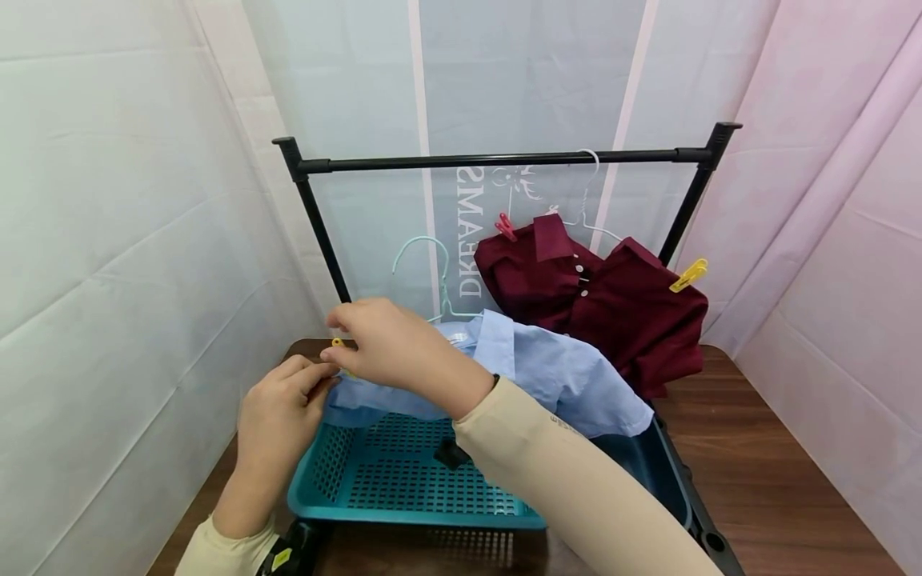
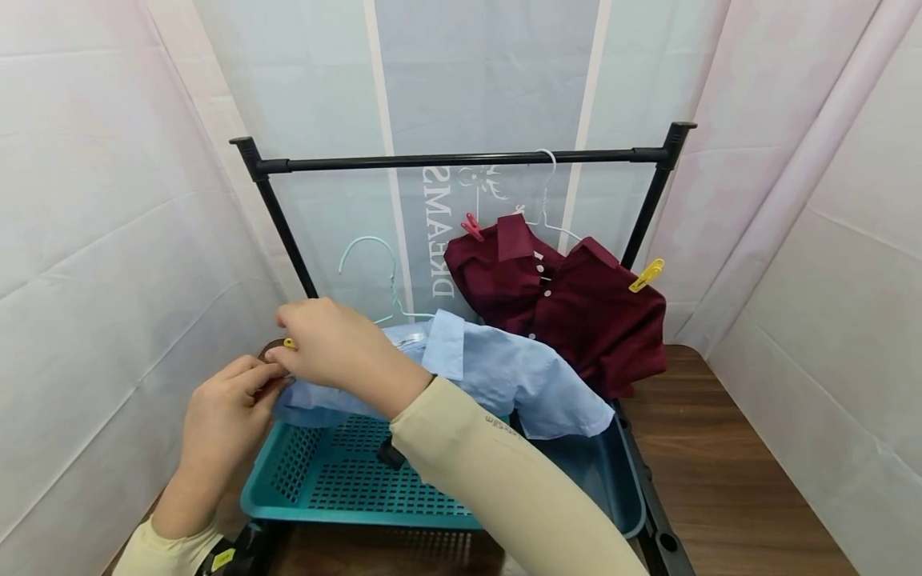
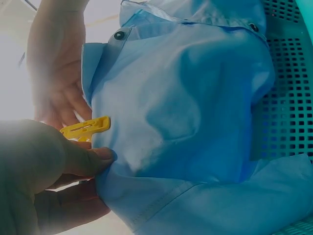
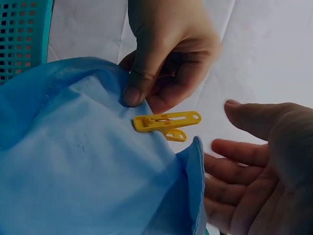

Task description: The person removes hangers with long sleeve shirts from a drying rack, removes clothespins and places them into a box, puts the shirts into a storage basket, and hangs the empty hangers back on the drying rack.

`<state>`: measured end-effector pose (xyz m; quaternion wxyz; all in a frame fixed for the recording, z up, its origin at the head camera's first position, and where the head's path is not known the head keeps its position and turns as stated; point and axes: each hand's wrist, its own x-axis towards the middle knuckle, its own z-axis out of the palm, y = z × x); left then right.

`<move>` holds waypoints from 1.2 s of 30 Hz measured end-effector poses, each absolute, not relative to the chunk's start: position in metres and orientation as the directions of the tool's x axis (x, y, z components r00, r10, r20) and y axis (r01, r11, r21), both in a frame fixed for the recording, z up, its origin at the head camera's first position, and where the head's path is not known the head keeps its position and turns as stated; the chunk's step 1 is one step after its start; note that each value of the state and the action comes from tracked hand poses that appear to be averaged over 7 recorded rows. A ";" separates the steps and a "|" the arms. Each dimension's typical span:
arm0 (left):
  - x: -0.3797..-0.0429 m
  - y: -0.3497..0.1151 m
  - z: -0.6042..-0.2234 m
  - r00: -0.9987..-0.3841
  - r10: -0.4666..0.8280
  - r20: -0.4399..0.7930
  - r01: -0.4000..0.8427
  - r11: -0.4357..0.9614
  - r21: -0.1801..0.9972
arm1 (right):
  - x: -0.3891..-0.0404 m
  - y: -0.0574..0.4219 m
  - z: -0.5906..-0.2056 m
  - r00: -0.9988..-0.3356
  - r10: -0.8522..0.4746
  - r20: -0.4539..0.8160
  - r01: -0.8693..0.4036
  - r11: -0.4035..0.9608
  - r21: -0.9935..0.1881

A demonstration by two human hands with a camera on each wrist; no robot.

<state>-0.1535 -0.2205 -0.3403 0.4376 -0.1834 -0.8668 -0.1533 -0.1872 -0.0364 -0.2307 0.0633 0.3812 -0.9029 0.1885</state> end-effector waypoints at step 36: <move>-0.153 -0.219 -0.340 -0.551 0.180 0.815 0.438 0.894 0.099 | -0.195 -0.051 -0.244 -0.739 -0.639 0.214 -0.666 0.645 -0.374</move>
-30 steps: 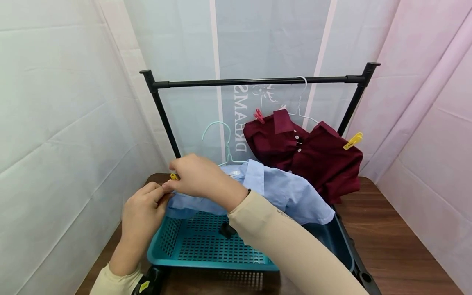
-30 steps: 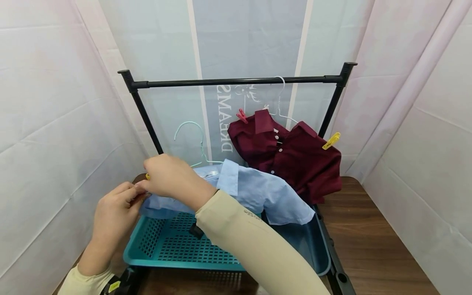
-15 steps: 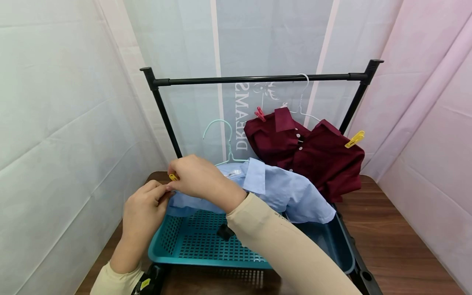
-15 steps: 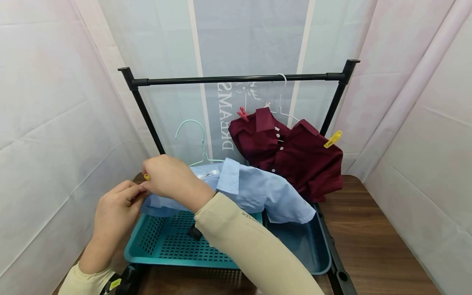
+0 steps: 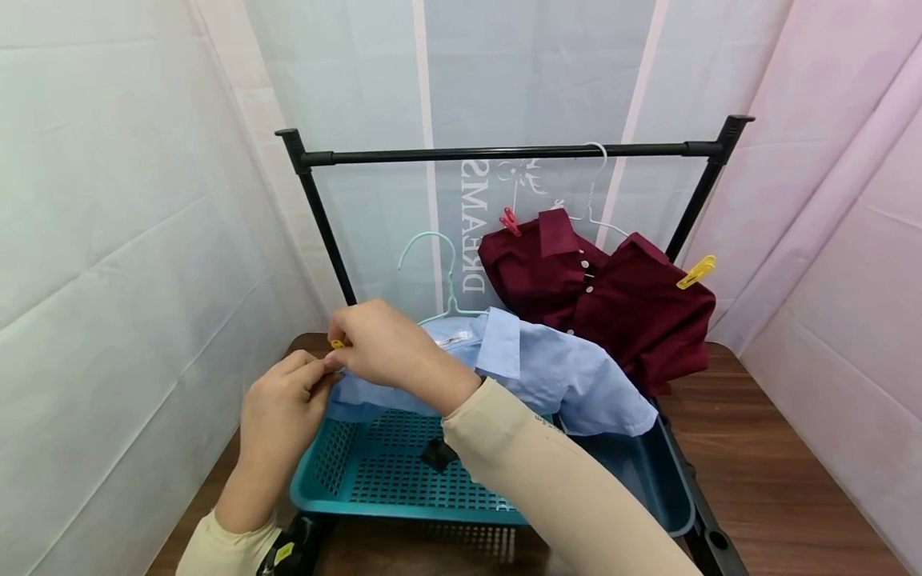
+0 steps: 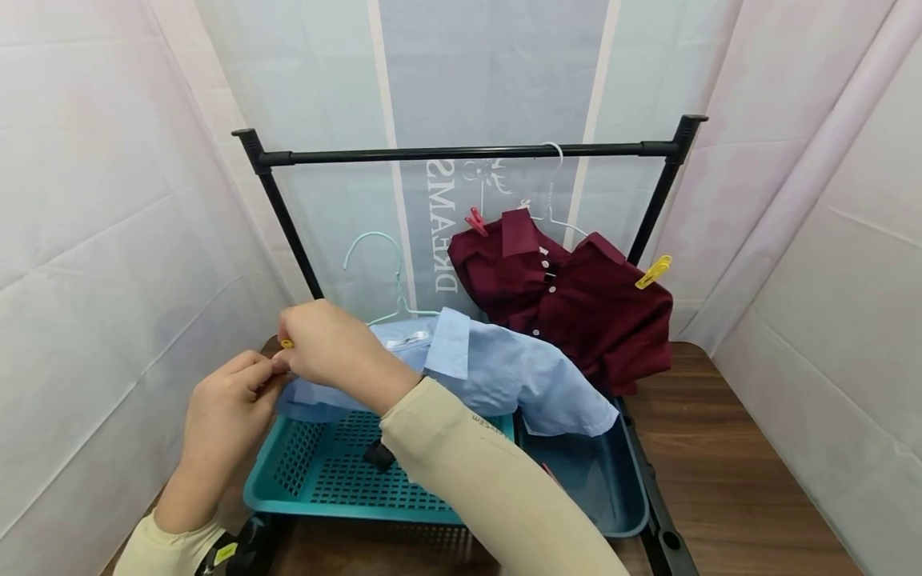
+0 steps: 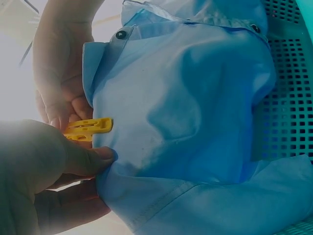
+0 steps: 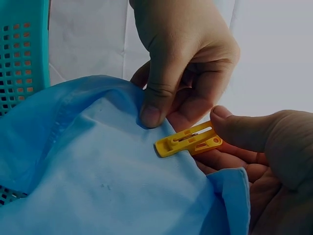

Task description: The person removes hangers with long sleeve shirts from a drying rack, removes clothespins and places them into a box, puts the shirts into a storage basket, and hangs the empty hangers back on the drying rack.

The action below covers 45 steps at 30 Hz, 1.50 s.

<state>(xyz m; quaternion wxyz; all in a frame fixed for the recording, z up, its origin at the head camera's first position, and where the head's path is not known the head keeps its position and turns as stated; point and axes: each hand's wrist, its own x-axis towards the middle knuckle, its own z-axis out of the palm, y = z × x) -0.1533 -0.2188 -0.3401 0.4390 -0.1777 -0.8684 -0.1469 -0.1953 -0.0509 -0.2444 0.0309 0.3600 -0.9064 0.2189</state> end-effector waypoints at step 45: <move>-0.151 -0.217 -0.340 -0.581 0.185 0.793 0.432 0.895 0.108 | -0.150 0.002 -0.234 -0.587 -0.671 0.453 -0.799 0.391 -0.456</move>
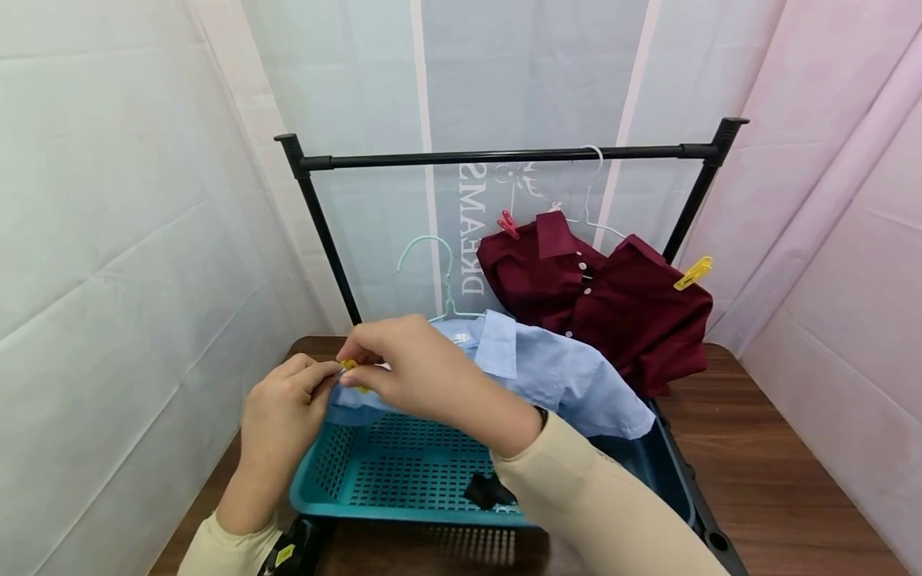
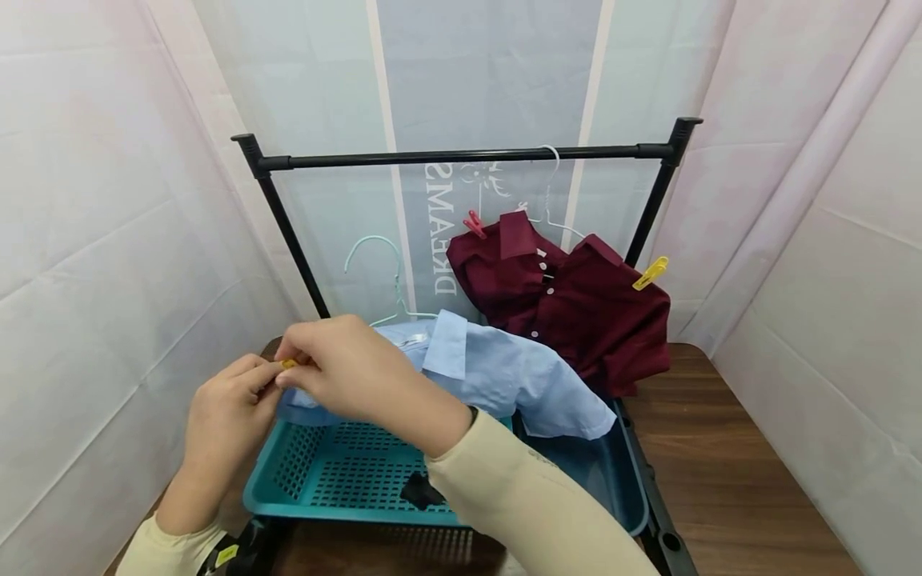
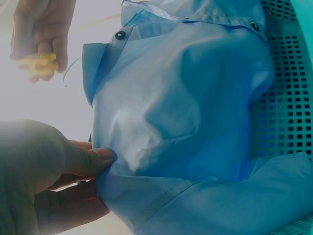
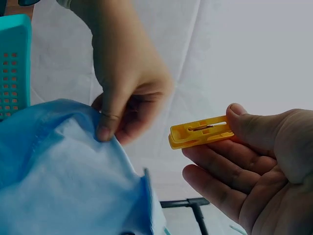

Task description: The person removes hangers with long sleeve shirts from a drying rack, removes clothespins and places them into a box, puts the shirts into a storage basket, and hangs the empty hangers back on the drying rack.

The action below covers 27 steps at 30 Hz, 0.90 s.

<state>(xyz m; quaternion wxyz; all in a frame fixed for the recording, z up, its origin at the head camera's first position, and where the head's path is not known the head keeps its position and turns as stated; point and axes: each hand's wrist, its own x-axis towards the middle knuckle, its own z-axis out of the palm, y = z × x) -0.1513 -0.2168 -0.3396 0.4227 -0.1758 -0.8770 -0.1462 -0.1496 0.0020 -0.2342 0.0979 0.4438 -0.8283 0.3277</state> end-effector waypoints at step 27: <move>-0.151 -0.216 -0.340 -0.583 0.173 0.794 0.438 0.890 0.128 | -0.124 0.114 -0.258 -0.685 -0.545 0.484 -0.722 0.415 -0.553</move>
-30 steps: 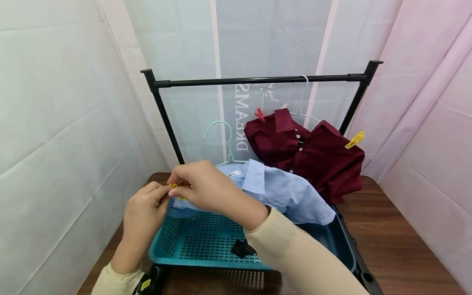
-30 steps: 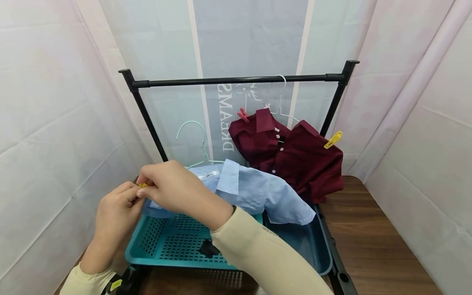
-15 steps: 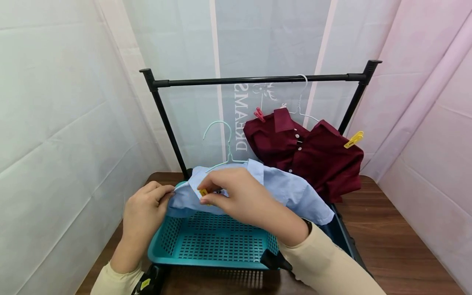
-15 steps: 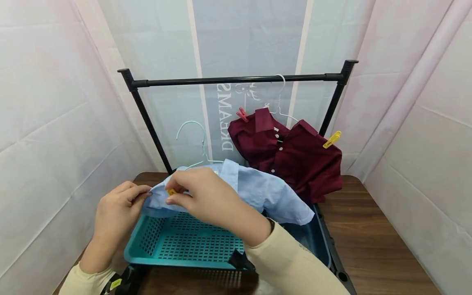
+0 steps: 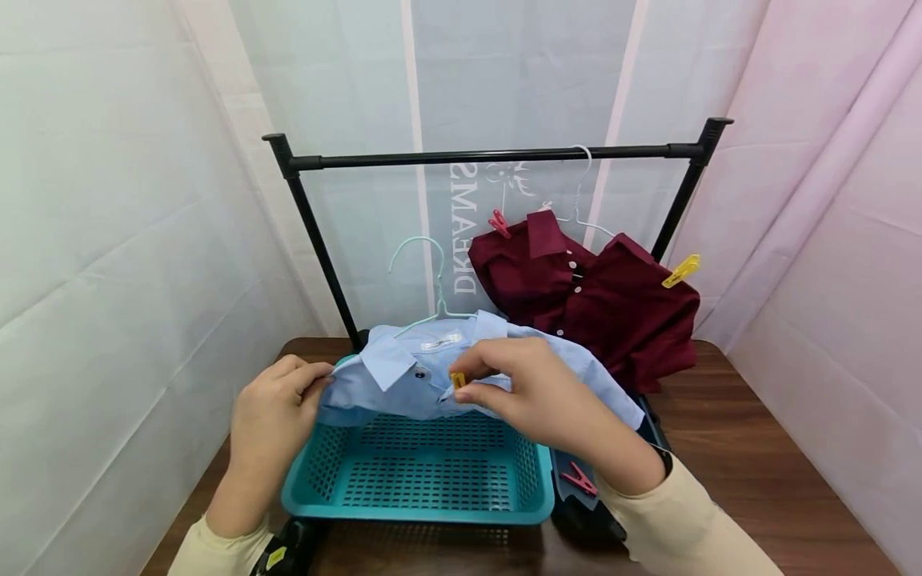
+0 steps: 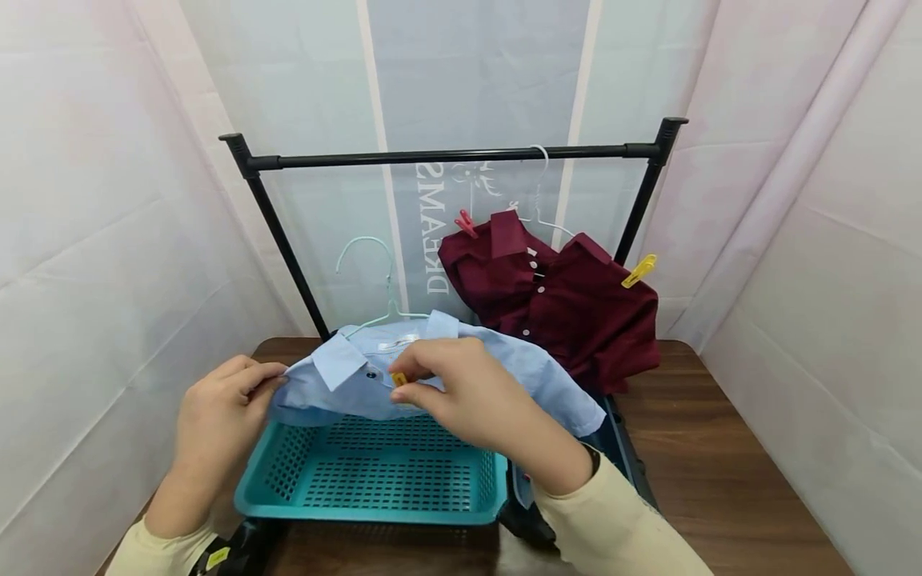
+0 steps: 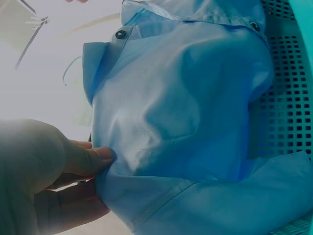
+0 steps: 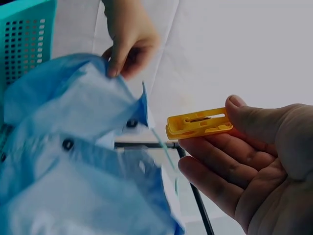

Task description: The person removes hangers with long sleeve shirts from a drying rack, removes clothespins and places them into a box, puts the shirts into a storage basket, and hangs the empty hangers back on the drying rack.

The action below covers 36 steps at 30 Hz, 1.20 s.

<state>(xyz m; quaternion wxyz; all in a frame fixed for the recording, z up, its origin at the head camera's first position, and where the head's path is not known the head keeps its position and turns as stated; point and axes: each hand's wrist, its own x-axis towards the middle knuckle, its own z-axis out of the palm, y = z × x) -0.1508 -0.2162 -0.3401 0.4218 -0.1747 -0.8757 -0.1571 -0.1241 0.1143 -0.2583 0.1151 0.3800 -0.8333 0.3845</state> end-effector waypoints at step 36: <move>-0.153 -0.217 -0.342 -0.583 0.170 0.794 0.436 0.891 0.129 | -0.118 0.261 -0.328 -0.901 -0.323 0.290 -0.433 0.716 -0.547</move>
